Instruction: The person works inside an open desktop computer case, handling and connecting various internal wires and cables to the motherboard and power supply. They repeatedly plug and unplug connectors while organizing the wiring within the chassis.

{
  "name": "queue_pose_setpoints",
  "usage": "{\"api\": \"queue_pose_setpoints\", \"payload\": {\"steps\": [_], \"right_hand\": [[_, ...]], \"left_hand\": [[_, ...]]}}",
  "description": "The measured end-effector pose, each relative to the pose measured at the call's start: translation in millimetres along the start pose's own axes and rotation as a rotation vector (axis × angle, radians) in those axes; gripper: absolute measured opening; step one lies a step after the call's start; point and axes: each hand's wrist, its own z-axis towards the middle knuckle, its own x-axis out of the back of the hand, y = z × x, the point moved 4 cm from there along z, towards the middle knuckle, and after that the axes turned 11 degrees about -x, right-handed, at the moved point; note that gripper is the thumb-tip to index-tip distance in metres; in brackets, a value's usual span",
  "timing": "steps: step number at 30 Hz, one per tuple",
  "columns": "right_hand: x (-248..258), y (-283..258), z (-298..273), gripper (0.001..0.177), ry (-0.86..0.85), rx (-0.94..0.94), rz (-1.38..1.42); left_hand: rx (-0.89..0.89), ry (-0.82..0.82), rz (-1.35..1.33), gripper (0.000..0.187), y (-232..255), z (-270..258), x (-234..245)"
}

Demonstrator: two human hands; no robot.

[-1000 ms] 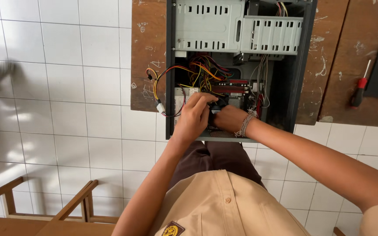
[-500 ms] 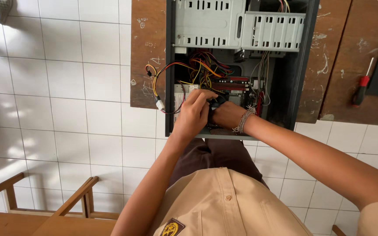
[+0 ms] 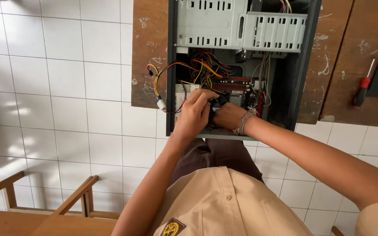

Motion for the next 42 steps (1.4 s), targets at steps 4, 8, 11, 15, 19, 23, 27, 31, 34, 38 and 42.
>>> {"api": "queue_pose_setpoints", "payload": {"steps": [4, 8, 11, 15, 19, 23, 27, 31, 34, 38, 42], "right_hand": [[10.1, 5.9, -6.1, 0.032, -0.008, 0.013, 0.063], [25.6, 5.5, -5.3, 0.033, -0.002, 0.000, 0.101], [12.1, 6.3, -3.6, 0.032, 0.023, -0.021, 0.087], [12.6, 7.7, -4.8, 0.028, -0.007, -0.056, 0.120], [12.0, 11.3, -5.1, 0.025, -0.030, -0.080, 0.161], [0.2, 14.8, -4.5, 0.021, -0.055, -0.121, 0.174], [31.3, 20.9, -8.3, 0.019, -0.121, -0.159, 0.326], [62.4, 41.8, -18.6, 0.016, -0.208, -0.403, 0.696], [45.3, 51.0, -28.6, 0.017, -0.187, -0.514, 0.803], [27.0, 40.3, -31.4, 0.018, -0.178, -0.562, 0.908], [-22.2, 15.7, -7.2, 0.024, -0.162, -0.538, 0.707]], "left_hand": [[-0.008, 0.008, -0.006, 0.034, -2.1, -0.3, 0.0], [-0.004, 0.006, -0.001, 0.033, -5.0, -3.1, -1.4], [0.000, 0.000, -0.006, 0.034, -3.1, -1.1, -0.9], [0.004, 0.008, -0.016, 0.035, -5.1, -2.9, -2.6], [-0.001, 0.012, -0.005, 0.034, -4.0, -1.5, -2.4], [-0.038, -0.018, 0.021, 0.035, 1.1, -3.0, -3.2], [-0.042, -0.199, 0.088, 0.034, 14.9, -0.1, -7.9], [-0.057, -0.310, 0.069, 0.031, 14.1, -6.0, -23.0], [-0.082, -0.421, 0.157, 0.031, 18.8, -0.2, -31.2], [-0.078, -0.446, 0.194, 0.026, 32.2, 15.6, -31.3], [0.037, -0.210, 0.107, 0.031, 30.2, 18.6, -19.8]]}}
